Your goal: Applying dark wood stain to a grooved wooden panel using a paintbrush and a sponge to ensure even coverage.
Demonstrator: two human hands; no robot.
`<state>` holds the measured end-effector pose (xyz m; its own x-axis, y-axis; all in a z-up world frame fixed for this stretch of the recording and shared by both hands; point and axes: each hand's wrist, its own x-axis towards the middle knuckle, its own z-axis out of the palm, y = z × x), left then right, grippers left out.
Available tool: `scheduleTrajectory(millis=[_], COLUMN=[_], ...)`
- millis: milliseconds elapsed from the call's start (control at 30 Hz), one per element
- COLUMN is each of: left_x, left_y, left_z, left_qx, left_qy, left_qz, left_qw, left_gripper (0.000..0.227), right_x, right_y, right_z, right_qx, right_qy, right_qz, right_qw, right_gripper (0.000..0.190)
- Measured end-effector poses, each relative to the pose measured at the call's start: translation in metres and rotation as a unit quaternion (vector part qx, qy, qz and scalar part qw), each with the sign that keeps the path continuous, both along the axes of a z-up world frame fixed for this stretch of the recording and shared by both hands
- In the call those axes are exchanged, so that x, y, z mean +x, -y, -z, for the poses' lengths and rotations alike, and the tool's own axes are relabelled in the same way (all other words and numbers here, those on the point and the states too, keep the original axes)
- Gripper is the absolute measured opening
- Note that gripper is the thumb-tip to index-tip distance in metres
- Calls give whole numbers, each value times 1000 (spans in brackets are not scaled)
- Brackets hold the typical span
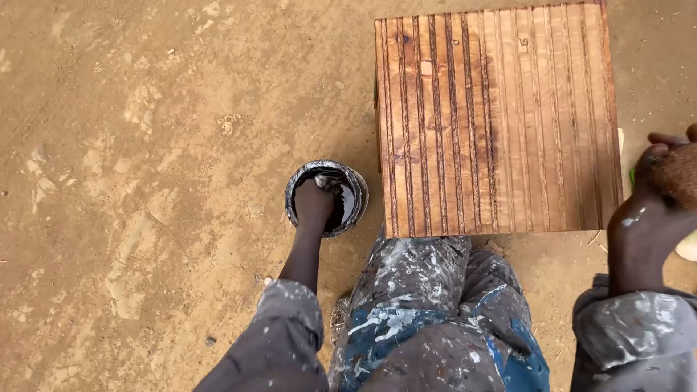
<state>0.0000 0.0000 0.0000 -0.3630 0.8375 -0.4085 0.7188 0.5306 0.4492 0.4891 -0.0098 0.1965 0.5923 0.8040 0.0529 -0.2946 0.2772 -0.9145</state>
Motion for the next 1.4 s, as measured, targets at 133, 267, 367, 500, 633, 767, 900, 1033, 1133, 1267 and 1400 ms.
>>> scheduleTrajectory(millis=[133, 267, 367, 500, 633, 767, 900, 1033, 1133, 1267, 1400], left_x=[11, 2, -21, -54, -104, -86, 12, 123, 176, 212, 209], left_y=[-13, 24, 64, 108, 127, 96, 34, -41, -96, -152, -103], left_z=[-3, -66, -124, -166, -112, -136, -222, -267, -258, -250, -266], left_qx=[-86, 21, 93, 121, 202, 262, 163, 73, 224, 342, 337], left_qy=[6, 65, 123, 221, 393, 607, 672, 592, 522, 240, 189], left_qz=[-6, -78, -152, -318, -392, -307, -171, 12, 179, 263, 399], left_qw=[996, 995, 976, 914, 807, 685, 702, 802, 803, 870, 832], left_gripper=[25, 31, 30, 33, 25, 20, 32, 41, 30, 17, 14], right_x=[-15, -25, -40, -49, -68, -97, -122, -126, -136, -126, -126], right_y=[38, 64, 67, 75, 90, 114, 115, 59, 9, -41, -51], right_z=[-13, -9, -19, -23, -26, -36, -74, -73, -46, 3, 15], right_qx=[-200, -206, -227, -247, -253, -259, -304, -123, 31, 84, 102], right_qy=[374, 372, 361, 308, 303, 243, 220, 163, 78, 67, 12], right_qz=[57, 12, 14, -6, 7, 1, 71, 112, -1, -7, 0], right_qw=[904, 905, 904, 919, 919, 935, 924, 972, 997, 994, 995], right_gripper=[5, 16, 23, 37, 43, 44, 37, 30, 42, 18, 17])
